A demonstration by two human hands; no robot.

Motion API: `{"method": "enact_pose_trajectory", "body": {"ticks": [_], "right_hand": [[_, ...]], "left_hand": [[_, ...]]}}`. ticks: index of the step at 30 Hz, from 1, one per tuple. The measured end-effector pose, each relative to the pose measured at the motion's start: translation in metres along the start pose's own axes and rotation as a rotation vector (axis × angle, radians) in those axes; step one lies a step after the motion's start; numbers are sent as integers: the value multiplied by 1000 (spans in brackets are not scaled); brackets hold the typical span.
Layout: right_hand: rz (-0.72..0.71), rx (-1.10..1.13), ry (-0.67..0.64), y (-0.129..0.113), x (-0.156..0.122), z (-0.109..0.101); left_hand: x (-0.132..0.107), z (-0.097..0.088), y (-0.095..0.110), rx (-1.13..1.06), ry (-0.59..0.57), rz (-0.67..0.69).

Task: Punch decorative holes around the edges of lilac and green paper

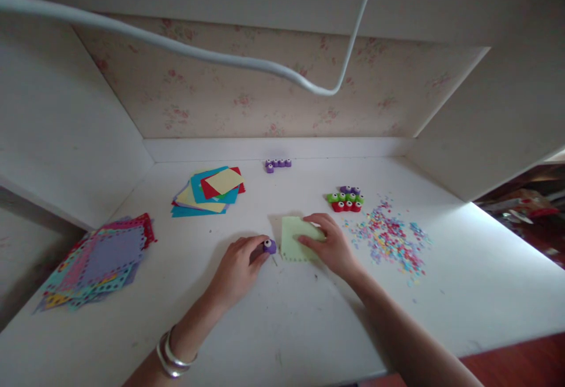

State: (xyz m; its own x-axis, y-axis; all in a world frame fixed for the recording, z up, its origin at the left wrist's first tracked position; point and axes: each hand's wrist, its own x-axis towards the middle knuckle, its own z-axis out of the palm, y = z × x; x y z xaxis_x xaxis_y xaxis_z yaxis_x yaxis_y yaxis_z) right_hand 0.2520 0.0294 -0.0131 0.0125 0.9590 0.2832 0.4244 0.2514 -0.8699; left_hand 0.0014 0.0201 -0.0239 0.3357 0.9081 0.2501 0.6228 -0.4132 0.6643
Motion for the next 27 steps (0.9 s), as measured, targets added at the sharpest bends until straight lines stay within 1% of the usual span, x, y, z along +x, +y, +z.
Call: {"method": "enact_pose_trajectory", "body": {"ticks": [1, 3, 4, 5, 6, 9, 13, 16, 19, 27], "right_hand": [[112, 100, -10, -1, 0, 1], [346, 305, -75, -4, -1, 2], [433, 384, -107, -6, -2, 2], [486, 437, -126, -7, -2, 3], [507, 460, -132, -8, -3, 4], [488, 423, -114, -11, -3, 8], [451, 347, -88, -9, -3, 12], [456, 327, -69, -7, -3, 12], [473, 341, -79, -6, -3, 12], [428, 277, -62, -3, -4, 13]], "left_hand": [[0, 0, 0, -10, -8, -14], [0, 0, -1, -31, -22, -31], [1, 0, -1, -40, -25, -36], [1, 0, -1, -47, -26, -40], [1, 0, 0, -54, -26, -44], [0, -1, 1, -76, -8, -50], [-1, -2, 3, -78, 23, -14], [-1, -2, 2, -69, 25, 20], [-1, -1, 1, -56, 17, 39], [0, -3, 4, -16, 29, 44]]}}
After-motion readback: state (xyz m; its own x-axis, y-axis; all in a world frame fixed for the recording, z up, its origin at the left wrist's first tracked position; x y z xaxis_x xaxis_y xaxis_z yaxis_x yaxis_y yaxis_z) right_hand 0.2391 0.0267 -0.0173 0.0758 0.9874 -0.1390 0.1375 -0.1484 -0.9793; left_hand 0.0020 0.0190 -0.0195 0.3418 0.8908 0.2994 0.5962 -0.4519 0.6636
